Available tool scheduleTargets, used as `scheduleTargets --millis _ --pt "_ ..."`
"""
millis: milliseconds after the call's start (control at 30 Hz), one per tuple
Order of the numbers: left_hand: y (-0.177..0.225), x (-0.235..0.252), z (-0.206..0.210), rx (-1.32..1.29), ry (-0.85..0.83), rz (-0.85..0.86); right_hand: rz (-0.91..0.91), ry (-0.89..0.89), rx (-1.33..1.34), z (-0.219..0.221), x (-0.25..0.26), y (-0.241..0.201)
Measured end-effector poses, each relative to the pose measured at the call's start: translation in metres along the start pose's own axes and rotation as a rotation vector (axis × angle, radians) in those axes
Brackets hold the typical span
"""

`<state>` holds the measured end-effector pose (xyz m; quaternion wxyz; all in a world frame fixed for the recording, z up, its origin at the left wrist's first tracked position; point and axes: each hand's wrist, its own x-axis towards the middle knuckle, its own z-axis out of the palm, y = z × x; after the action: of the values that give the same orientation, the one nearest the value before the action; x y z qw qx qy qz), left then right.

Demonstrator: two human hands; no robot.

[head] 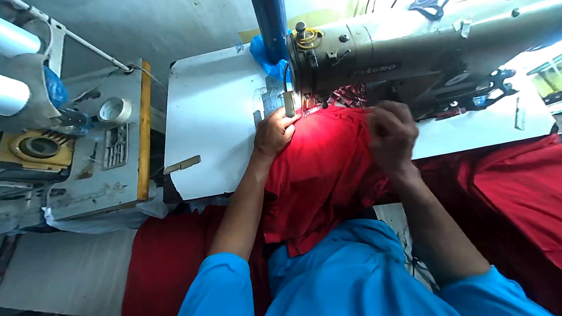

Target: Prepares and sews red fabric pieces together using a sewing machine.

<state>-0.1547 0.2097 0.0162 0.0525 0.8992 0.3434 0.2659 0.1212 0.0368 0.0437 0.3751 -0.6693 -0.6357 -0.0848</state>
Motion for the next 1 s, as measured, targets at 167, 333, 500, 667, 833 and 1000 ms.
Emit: scheduleTargets --millis 167,333,500,667,833,1000 --pt "0.002 0.001 -0.002 -0.036 0.002 -0.007 0.286 0.139 -0.291 -0.054 -0.032 0.086" --pt "0.001 -0.001 -0.001 -0.033 0.009 -0.005 0.277 -0.011 -0.304 -0.065 -0.041 0.096" --pt "0.000 -0.001 -0.001 -0.044 0.004 -0.002 0.272 0.032 -0.278 -0.060 -0.025 0.091" --pt "-0.001 0.000 -0.001 -0.035 0.007 -0.001 0.360 -0.060 -0.340 -0.049 -0.032 0.088" --pt "0.000 -0.001 -0.001 -0.034 0.000 -0.006 0.376 -0.098 -0.389 -0.041 -0.038 0.094" --pt "0.001 0.000 -0.002 -0.034 0.002 0.003 0.392 -0.099 -0.393 -0.041 -0.037 0.094"
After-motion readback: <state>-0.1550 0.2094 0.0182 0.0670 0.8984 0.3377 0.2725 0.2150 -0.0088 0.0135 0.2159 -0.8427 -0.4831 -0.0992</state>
